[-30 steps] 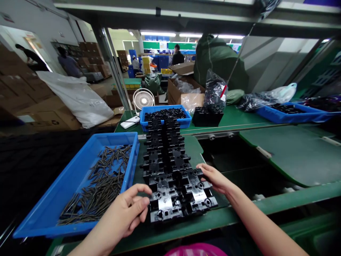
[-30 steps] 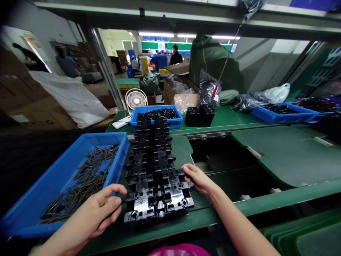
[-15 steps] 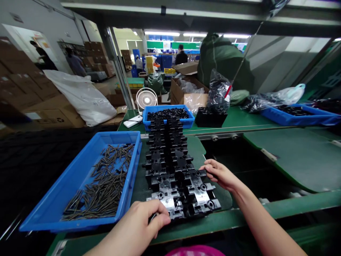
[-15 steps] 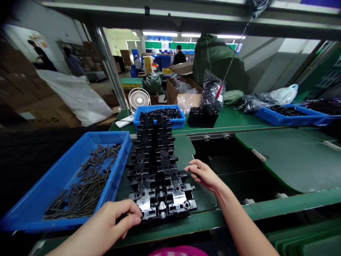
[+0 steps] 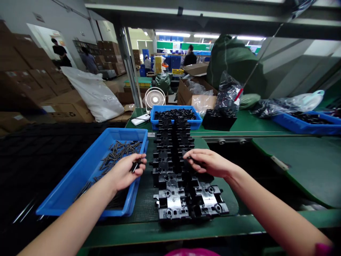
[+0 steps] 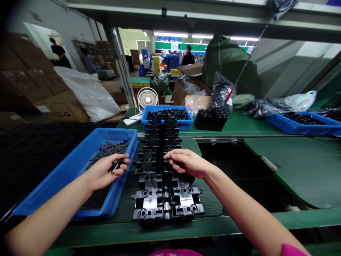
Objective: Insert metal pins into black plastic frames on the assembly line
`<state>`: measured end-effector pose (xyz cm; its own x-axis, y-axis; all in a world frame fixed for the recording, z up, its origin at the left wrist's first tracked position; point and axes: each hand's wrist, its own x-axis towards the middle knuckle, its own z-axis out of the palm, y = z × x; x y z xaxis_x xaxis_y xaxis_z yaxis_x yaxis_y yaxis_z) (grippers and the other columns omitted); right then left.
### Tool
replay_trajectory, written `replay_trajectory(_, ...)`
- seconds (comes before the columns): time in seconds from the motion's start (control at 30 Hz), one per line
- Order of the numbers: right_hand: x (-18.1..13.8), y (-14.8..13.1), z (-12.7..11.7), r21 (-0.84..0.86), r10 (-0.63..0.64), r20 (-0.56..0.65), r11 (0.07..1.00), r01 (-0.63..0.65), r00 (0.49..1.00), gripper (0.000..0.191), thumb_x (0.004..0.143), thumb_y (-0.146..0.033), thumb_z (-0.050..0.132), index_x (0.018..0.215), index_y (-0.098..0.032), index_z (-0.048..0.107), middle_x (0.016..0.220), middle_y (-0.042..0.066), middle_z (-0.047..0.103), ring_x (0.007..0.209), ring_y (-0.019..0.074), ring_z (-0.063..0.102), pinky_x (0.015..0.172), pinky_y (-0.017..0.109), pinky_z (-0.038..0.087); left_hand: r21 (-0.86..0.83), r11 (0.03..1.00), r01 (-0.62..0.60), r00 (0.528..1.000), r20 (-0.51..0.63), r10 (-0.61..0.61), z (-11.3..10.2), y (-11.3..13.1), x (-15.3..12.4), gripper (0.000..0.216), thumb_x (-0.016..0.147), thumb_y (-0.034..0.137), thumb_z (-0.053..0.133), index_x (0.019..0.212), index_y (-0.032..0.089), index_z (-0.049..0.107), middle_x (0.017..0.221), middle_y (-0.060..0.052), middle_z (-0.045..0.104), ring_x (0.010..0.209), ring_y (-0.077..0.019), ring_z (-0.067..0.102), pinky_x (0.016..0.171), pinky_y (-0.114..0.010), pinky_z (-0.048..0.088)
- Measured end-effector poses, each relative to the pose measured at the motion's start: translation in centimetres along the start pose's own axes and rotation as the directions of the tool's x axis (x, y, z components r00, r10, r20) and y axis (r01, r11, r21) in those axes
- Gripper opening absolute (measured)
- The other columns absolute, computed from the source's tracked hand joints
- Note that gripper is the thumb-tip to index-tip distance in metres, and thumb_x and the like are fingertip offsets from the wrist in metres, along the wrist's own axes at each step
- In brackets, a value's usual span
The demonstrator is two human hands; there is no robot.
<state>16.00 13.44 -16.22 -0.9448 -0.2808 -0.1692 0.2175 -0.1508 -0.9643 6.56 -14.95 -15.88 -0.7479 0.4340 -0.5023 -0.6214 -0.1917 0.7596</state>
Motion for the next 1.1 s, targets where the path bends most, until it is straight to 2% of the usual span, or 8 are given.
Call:
replay_trajectory(0.13,0.8,-1.4,3.1,-0.335,0.027,0.148,0.942,0.024,0.989,0.028,0.089,-0.035,0.055,0.11,-0.017,0.055,0.085,0.003,0.059,0.059,0.0068,0.044,0.049,0.017,0.032,-0.055,0.998,0.004,1.0,0.013,-0.003,-0.6,1.6,3.5,0.012,0.083,0.001,0.047,0.09,0.006,0.055,0.078,-0.007,0.051,0.053,-0.004,0.045,0.039,-0.01,0.035)
replay_trajectory(0.3,1.6,-1.7,6.1,-0.784,-0.137,0.197,0.572,0.24,0.971,0.012,0.091,-0.03,0.053,0.094,-0.019,0.056,0.085,0.0,0.063,0.073,0.0117,0.056,0.066,0.022,0.041,-0.056,0.998,-0.024,0.995,0.092,0.029,-0.9,0.8,4.2,0.012,0.081,0.0,0.056,0.091,0.005,0.062,0.1,-0.015,0.06,0.06,-0.004,0.051,0.044,-0.009,0.043)
replay_trajectory(0.57,2.3,0.3,8.1,-0.916,-0.115,0.401,-0.089,0.392,0.909,0.025,0.098,-0.026,0.037,0.104,-0.014,0.058,0.085,0.007,0.061,0.067,0.0146,0.057,0.059,0.025,0.041,0.057,0.997,-0.052,0.99,0.131,0.044,-1.3,0.3,3.3,0.019,0.083,0.015,0.063,0.1,0.008,0.063,0.11,-0.017,0.061,0.058,-0.0034,0.048,0.038,-0.007,0.034)
replay_trajectory(0.63,2.0,0.2,8.3,-0.903,-0.126,0.421,-0.154,0.401,0.898,0.031,0.098,-0.025,0.036,0.121,-0.013,0.052,0.087,0.009,0.06,0.068,0.0156,0.058,0.059,0.025,0.041,0.1,0.994,-0.046,0.987,0.161,0.03,-1.1,0.2,3.0,0.02,0.082,0.019,0.065,0.1,0.01,0.063,0.111,-0.017,0.061,0.059,-0.0039,0.048,0.039,-0.008,0.034)
replay_trajectory(0.7,1.7,-0.3,7.6,-0.926,-0.164,0.374,-0.006,0.378,0.913,0.034,0.097,-0.029,0.041,0.127,-0.017,0.048,0.092,0.008,0.061,0.074,0.0151,0.059,0.063,0.024,0.043,0.144,0.989,-0.041,0.982,0.19,0.012,-0.9,0.1,2.6,0.021,0.081,0.022,0.067,0.098,0.011,0.063,0.106,-0.015,0.062,0.061,-0.0048,0.049,0.041,-0.008,0.035)
replay_trajectory(0.77,1.5,-0.8,6.1,-0.915,-0.227,0.237,0.276,0.295,0.945,0.027,0.094,-0.036,0.047,0.115,-0.02,0.054,0.087,0.003,0.062,0.073,0.0126,0.058,0.064,0.022,0.043,0.181,0.982,-0.049,0.976,0.217,0.009,-0.7,0.0,2.3,0.02,0.079,0.024,0.069,0.094,0.012,0.064,0.096,-0.009,0.06,0.06,-0.0045,0.048,0.04,-0.008,0.032)
replay_trajectory(0.9,1.0,-0.4,1.2,-0.564,-0.233,-0.121,0.816,0.126,0.965,0.032,0.092,-0.047,0.045,0.085,-0.017,0.054,0.059,-0.005,0.045,0.047,0.0057,0.038,0.044,0.018,0.03,0.287,0.952,-0.107,0.971,0.238,0.038,-0.2,-0.7,1.9,0.025,0.072,0.032,0.075,0.088,0.015,0.066,0.062,0.005,0.044,0.045,-0.0022,0.028,0.036,-0.012,0.013)
replay_trajectory(1.1,-0.8,2.8,-4.0,-0.111,-0.082,-0.251,0.992,0.055,0.965,0.039,0.084,-0.045,0.061,0.11,-0.016,0.056,0.08,-0.001,0.048,0.044,0.0005,0.027,0.038,0.017,0.017,0.748,0.429,-0.506,0.857,0.382,0.345,0.9,-2.5,2.1,0.019,0.068,0.036,0.075,0.077,0.021,0.072,0.07,0.001,0.059,0.068,-0.0147,0.051,0.067,-0.026,0.039)
